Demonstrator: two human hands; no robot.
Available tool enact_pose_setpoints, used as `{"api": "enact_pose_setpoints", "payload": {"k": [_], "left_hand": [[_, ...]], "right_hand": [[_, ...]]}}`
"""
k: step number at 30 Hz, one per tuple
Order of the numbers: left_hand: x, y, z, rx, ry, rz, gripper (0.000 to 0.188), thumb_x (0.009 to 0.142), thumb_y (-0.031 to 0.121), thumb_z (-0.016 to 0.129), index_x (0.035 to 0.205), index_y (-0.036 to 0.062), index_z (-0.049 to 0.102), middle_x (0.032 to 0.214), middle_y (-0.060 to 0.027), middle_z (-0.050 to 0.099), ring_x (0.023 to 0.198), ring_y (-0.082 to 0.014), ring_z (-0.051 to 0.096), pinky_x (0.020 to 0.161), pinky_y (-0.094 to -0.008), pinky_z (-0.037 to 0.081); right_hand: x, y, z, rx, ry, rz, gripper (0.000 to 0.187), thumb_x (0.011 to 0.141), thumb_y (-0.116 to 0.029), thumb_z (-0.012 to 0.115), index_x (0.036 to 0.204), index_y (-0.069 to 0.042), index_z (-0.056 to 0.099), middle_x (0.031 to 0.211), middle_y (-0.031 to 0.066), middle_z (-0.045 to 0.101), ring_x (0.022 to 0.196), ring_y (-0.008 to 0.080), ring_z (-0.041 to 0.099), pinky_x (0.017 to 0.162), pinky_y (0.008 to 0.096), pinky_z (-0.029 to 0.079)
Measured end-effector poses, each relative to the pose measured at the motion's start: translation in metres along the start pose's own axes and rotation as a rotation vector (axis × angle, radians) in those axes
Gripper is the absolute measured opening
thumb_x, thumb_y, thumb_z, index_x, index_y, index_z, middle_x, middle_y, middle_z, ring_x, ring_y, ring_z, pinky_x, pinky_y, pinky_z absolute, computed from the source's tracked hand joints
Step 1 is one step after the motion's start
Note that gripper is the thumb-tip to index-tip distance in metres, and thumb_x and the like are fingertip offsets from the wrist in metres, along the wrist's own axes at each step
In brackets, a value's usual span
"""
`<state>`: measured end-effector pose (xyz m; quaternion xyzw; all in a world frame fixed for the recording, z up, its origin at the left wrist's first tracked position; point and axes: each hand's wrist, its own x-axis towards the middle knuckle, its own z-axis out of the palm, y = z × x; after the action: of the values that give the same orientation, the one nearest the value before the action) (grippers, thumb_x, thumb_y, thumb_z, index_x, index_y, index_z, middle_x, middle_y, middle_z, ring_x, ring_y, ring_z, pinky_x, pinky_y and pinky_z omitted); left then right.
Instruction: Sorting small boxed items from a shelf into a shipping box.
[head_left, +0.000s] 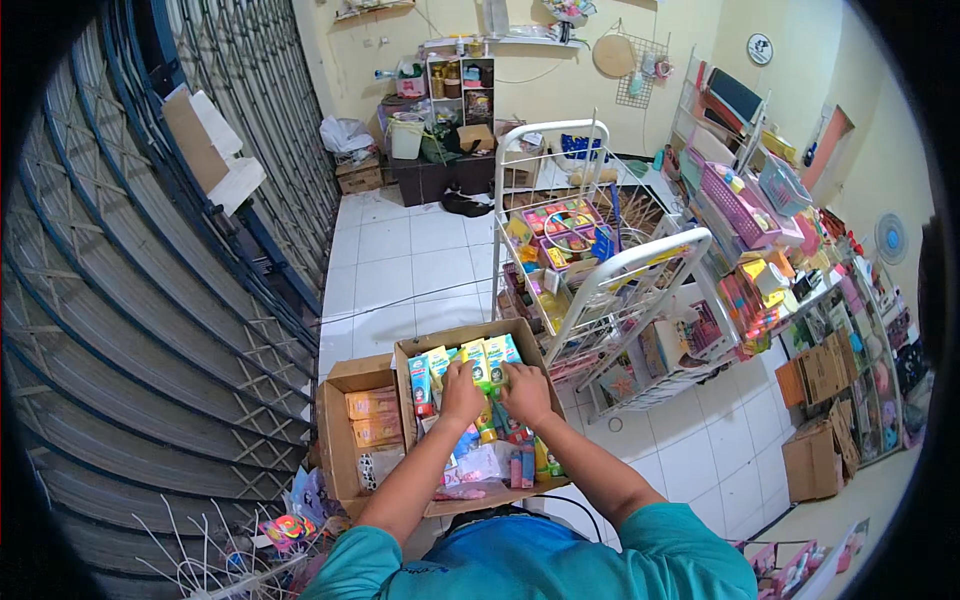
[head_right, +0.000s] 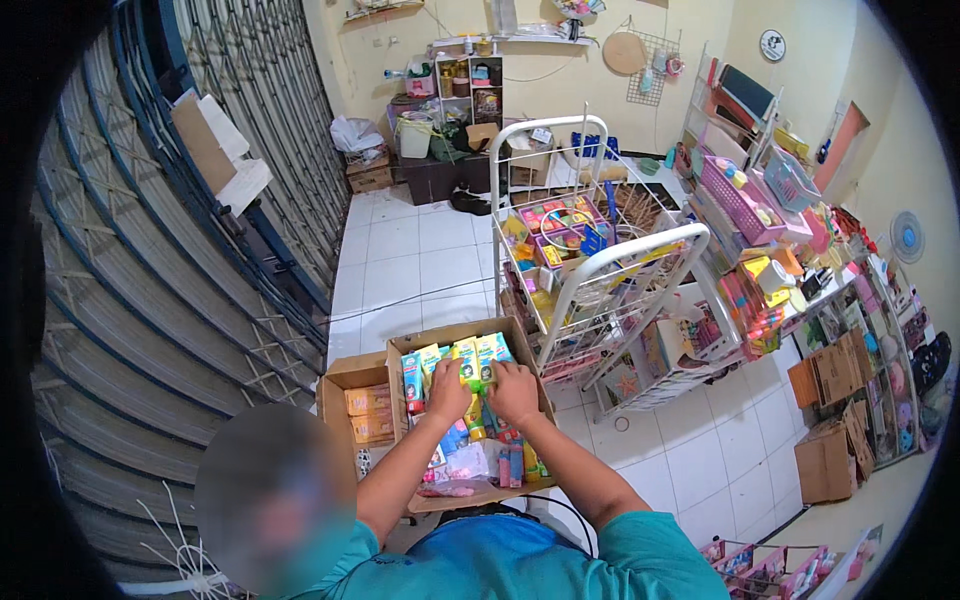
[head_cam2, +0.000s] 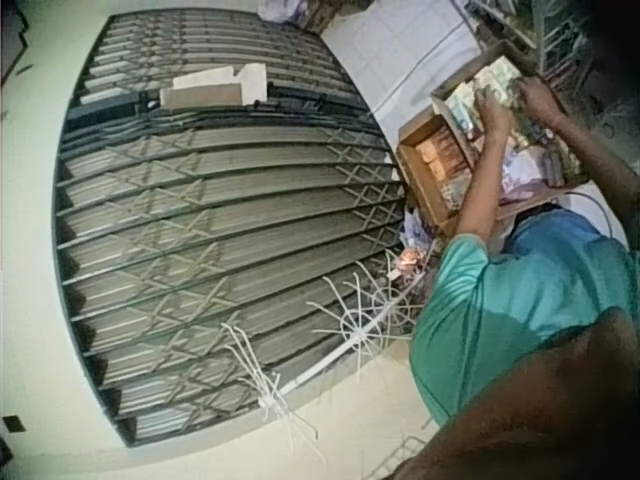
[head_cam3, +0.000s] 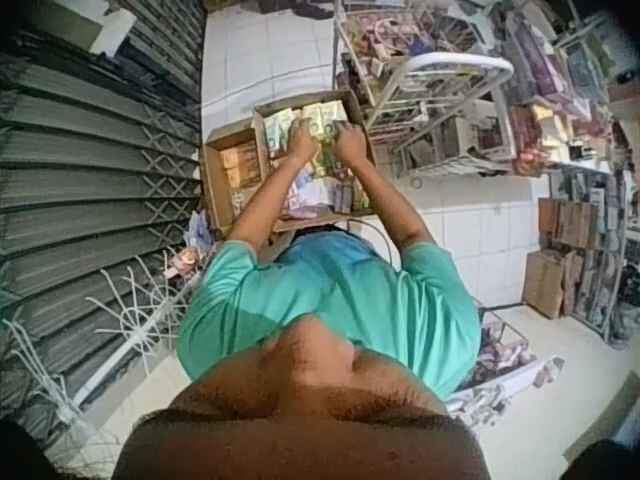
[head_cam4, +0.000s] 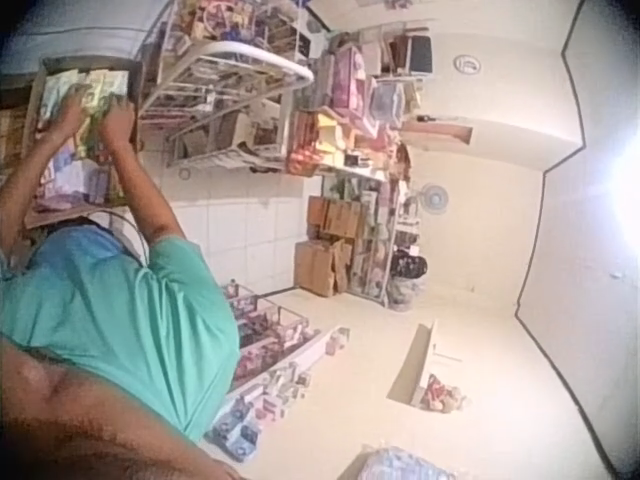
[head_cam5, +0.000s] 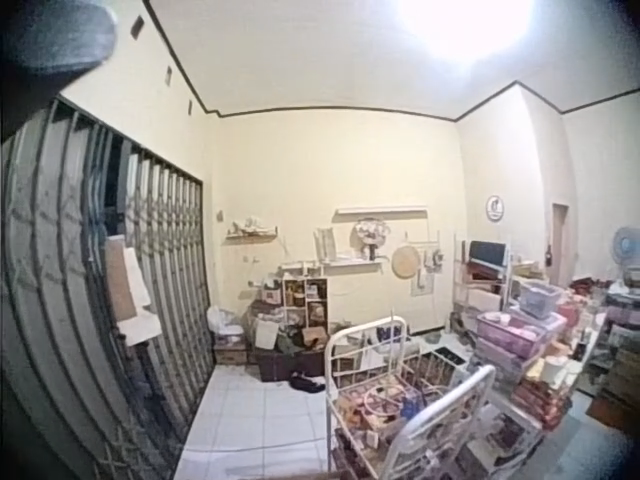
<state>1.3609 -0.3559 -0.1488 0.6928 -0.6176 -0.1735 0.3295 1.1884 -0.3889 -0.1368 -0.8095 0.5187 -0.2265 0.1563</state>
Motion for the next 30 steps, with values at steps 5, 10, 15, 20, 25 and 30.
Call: {"api": "enact_pose_setpoints", "payload": {"k": [5, 10, 15, 20, 25, 30], "left_hand": [[0.008, -0.01, -0.012, 0.213, 0.036, 0.024, 0.045, 0.082, 0.002, 0.066, 0.127, 0.0025, 0.064, 0.128, -0.0209, 0.062, 0.119, -0.0426, 0.06, 0.103, -0.0485, 0.049], [0.008, -0.016, -0.023, 0.304, -0.139, -0.013, 0.049, 0.088, 0.015, 0.068, 0.136, 0.0069, 0.062, 0.139, -0.0168, 0.061, 0.13, -0.035, 0.055, 0.109, -0.0516, 0.042], [0.003, 0.008, -0.03, 0.324, 0.024, 0.091, 0.048, 0.087, 0.021, 0.069, 0.132, 0.0069, 0.066, 0.136, -0.0157, 0.062, 0.124, -0.0354, 0.058, 0.106, -0.0514, 0.042], [-0.01, 0.088, -0.026, 0.02, -0.108, 0.245, 0.032, 0.088, 0.021, 0.069, 0.116, 0.0052, 0.069, 0.115, -0.0162, 0.07, 0.113, -0.0361, 0.064, 0.099, -0.0473, 0.049], [-0.022, 0.149, 0.023, -0.323, -0.323, 0.353, 0.03, 0.089, 0.013, 0.066, 0.118, 0.0039, 0.067, 0.114, -0.0163, 0.069, 0.104, -0.0345, 0.069, 0.091, -0.0442, 0.055], [-0.031, 0.227, 0.088, -0.403, -0.52, 0.508, 0.038, 0.09, 0.015, 0.068, 0.126, 0.0053, 0.065, 0.12, -0.0176, 0.068, 0.11, -0.0339, 0.068, 0.094, -0.043, 0.054]], "right_hand": [[0.006, -0.002, 0.011, -0.094, 0.001, -0.04, 0.05, 0.091, -0.032, 0.066, 0.137, -0.013, 0.063, 0.133, 0.0105, 0.067, 0.125, 0.0344, 0.057, 0.112, 0.0591, 0.036], [0.008, -0.007, 0.013, -0.189, -0.215, 0.038, 0.067, 0.096, -0.041, 0.064, 0.154, -0.014, 0.046, 0.157, 0.0127, 0.049, 0.146, 0.036, 0.041, 0.121, 0.0593, 0.026], [0.001, 0.003, 0.014, -0.01, -0.031, -0.025, 0.062, 0.094, -0.028, 0.069, 0.149, -0.009, 0.049, 0.147, 0.018, 0.055, 0.139, 0.0384, 0.047, 0.116, 0.0539, 0.035], [-0.037, 0.003, -0.047, 0.498, 0.224, 0.154, 0.032, 0.091, -0.009, 0.068, 0.122, -0.001, 0.066, 0.119, 0.0199, 0.068, 0.105, 0.0344, 0.068, 0.092, 0.0425, 0.054], [-0.09, 0.043, -0.118, 0.377, 0.354, 0.215, 0.032, 0.091, -0.01, 0.068, 0.123, -0.005, 0.066, 0.116, 0.0165, 0.069, 0.105, 0.0338, 0.067, 0.094, 0.0424, 0.052], [-0.156, 0.112, -0.175, 0.359, 0.479, 0.452, 0.041, 0.093, -0.016, 0.07, 0.132, -0.007, 0.062, 0.119, 0.0166, 0.068, 0.112, 0.0334, 0.065, 0.097, 0.043, 0.051]]}}
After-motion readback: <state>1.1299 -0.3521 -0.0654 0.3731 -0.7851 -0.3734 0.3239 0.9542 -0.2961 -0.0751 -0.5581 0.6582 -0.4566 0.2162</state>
